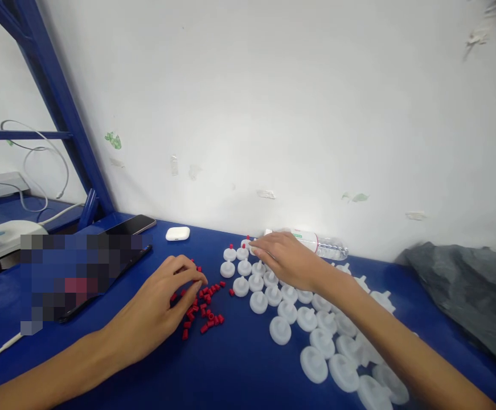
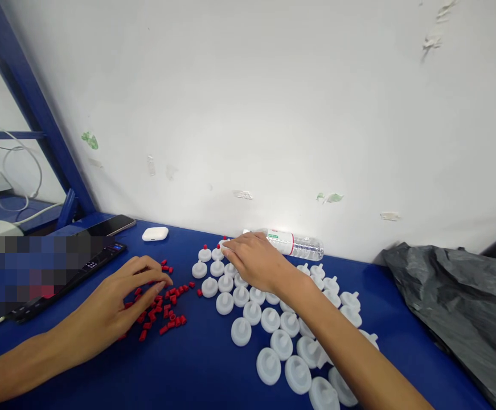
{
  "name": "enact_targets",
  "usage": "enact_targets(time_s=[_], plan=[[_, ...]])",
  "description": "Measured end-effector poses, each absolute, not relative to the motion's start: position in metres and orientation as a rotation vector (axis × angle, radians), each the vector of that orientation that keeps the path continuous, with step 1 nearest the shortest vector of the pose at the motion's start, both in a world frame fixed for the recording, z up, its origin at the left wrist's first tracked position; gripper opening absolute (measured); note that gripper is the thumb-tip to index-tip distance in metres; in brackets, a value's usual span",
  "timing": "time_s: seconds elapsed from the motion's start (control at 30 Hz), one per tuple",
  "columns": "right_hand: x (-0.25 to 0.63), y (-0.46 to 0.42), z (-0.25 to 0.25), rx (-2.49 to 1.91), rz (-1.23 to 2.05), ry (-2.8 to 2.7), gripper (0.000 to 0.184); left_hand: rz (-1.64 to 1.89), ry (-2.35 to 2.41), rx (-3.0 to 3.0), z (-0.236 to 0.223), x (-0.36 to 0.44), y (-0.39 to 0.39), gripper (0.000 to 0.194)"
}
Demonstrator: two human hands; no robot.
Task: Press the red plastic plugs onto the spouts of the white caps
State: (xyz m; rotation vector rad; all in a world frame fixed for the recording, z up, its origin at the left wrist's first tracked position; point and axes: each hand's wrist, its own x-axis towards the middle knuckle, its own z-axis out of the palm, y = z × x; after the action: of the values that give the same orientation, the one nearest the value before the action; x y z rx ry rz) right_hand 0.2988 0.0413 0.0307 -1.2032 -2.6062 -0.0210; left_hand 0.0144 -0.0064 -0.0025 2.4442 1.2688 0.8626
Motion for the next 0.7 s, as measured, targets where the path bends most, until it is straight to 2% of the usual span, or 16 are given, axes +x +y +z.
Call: enact_targets(time_s=[0.7], plan=[[0.305,0.039,0.030,-1.182,0.078,-2.640,0.048,0.718,1.301,2.495,-0.013,0.006,0.005,0.022]])
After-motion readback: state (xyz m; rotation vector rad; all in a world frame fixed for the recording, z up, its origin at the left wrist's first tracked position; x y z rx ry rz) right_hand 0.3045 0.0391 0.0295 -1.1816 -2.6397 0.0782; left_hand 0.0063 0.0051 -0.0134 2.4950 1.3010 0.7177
